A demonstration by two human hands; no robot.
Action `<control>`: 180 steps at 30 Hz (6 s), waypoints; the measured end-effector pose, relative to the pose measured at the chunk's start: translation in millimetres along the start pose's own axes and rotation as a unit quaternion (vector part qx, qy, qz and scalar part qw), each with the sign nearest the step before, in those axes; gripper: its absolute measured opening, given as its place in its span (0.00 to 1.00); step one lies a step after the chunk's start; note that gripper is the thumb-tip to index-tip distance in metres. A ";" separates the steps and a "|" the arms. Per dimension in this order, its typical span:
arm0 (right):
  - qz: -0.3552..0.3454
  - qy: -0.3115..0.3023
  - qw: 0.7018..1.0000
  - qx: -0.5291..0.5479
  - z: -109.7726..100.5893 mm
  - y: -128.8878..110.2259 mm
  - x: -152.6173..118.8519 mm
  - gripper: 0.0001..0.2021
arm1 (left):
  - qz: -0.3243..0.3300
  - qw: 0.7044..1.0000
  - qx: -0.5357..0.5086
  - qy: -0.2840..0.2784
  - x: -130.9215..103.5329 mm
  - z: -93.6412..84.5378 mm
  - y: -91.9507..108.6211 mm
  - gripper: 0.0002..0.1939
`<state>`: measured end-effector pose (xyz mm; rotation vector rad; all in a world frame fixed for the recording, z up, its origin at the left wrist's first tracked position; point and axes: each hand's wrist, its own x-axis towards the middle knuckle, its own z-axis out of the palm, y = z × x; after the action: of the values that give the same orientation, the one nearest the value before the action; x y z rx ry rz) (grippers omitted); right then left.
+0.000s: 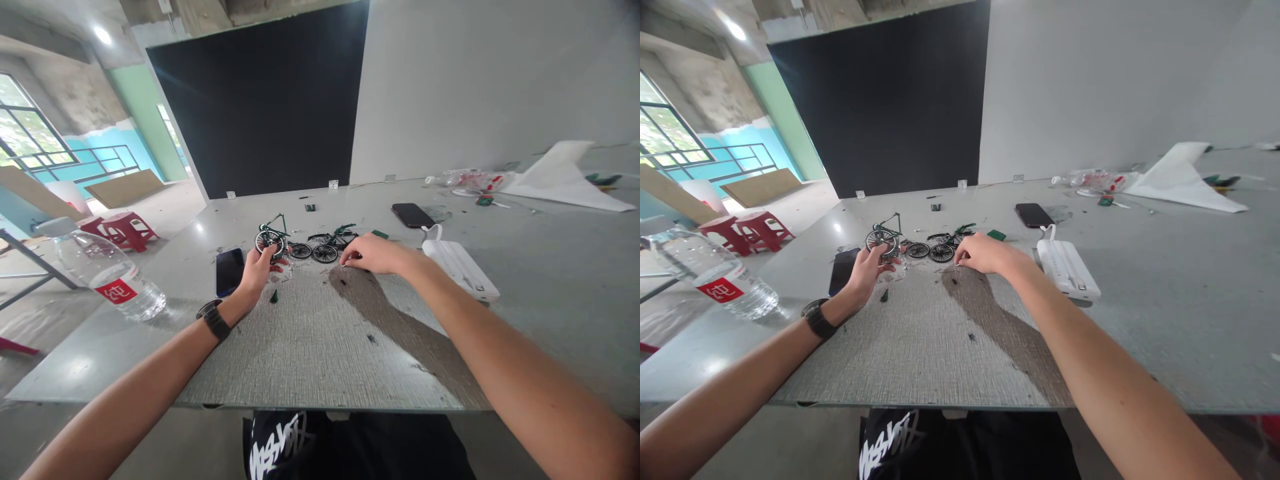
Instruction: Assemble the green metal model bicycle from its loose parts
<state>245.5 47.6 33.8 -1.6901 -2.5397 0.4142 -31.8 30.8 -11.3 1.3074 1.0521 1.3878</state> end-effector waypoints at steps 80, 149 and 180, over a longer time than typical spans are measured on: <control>-0.175 0.229 0.951 -0.111 34.5 -90.4 -6.4 0.18 | 0.164 0.891 0.420 -0.055 -7.4 5.6 -3.3 0.10; -0.166 0.294 0.940 0.050 53.3 -89.6 2.5 0.12 | 0.293 0.841 0.449 -0.072 -6.7 -1.2 -13.4 0.16; -0.137 0.297 0.943 0.064 62.6 -89.8 5.6 0.11 | 0.282 0.821 0.492 -0.070 -8.8 1.9 -6.6 0.18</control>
<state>150.3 8.4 -3.9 -1.1581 -2.1848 0.0318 -29.4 23.5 -19.4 2.6087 1.4145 1.0940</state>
